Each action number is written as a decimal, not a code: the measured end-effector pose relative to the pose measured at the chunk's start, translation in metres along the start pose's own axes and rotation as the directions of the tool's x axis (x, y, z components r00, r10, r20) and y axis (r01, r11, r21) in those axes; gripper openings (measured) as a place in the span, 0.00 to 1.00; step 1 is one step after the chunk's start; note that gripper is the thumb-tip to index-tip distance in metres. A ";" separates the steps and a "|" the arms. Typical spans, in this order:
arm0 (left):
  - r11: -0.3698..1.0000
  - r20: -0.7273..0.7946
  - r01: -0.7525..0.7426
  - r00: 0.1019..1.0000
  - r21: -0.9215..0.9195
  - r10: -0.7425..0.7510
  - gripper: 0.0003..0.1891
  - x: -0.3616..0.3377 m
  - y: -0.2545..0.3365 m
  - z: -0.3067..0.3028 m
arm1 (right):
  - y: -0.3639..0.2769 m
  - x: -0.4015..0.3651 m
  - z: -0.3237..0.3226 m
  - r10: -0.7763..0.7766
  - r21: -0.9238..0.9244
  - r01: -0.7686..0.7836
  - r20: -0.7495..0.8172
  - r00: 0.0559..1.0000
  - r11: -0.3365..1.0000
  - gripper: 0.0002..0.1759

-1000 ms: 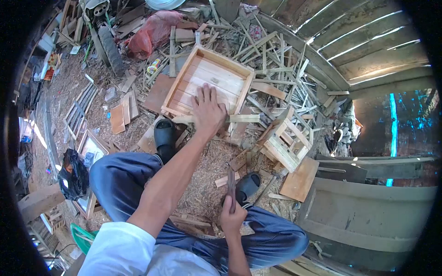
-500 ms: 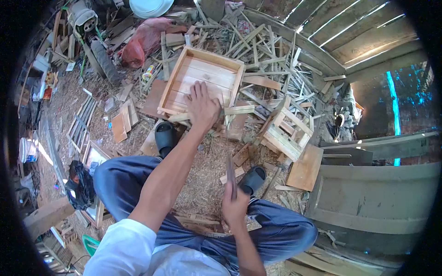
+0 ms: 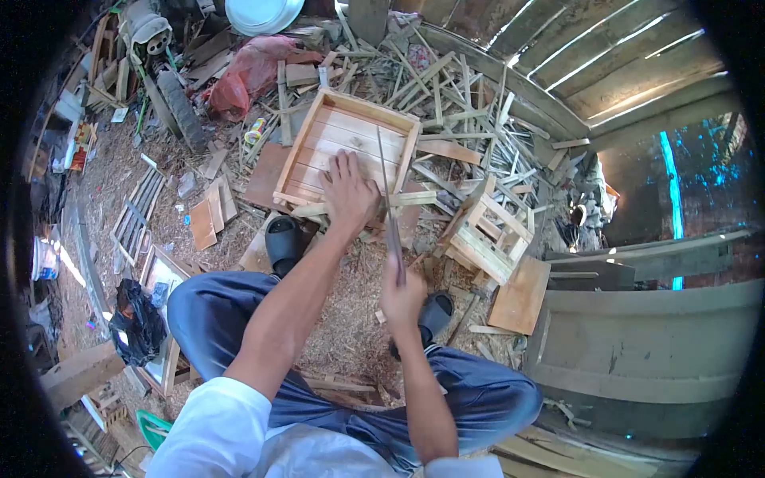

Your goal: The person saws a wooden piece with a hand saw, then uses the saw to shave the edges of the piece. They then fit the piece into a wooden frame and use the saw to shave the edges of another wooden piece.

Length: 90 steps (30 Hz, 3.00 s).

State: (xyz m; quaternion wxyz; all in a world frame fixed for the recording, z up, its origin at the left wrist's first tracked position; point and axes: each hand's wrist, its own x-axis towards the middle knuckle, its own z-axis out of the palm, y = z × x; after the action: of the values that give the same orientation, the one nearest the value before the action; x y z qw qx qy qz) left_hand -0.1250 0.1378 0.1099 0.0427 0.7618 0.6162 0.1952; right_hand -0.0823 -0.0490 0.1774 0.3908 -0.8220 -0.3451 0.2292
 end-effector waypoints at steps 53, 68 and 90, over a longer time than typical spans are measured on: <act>0.999 0.021 -0.040 0.999 0.004 0.040 0.33 -0.005 0.002 -0.005 | 0.005 -0.066 -0.041 0.013 0.115 -0.017 0.038 0.999 0.993 0.27; 0.998 0.007 -0.057 0.998 -0.011 0.057 0.32 -0.004 0.000 -0.006 | 0.009 -0.005 -0.005 -0.002 -0.022 0.002 0.005 1.000 1.000 0.26; 0.998 -0.118 -0.068 0.991 -0.008 0.066 0.31 0.002 -0.001 0.009 | 0.013 -0.100 -0.052 0.192 -0.027 -0.191 0.041 0.980 0.981 0.25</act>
State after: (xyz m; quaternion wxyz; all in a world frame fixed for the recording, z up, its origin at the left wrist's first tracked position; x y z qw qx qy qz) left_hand -0.1223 0.1412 0.1023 0.0044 0.7690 0.5905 0.2447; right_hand -0.1095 -0.1541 0.2084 0.3498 -0.8507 -0.2752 0.2796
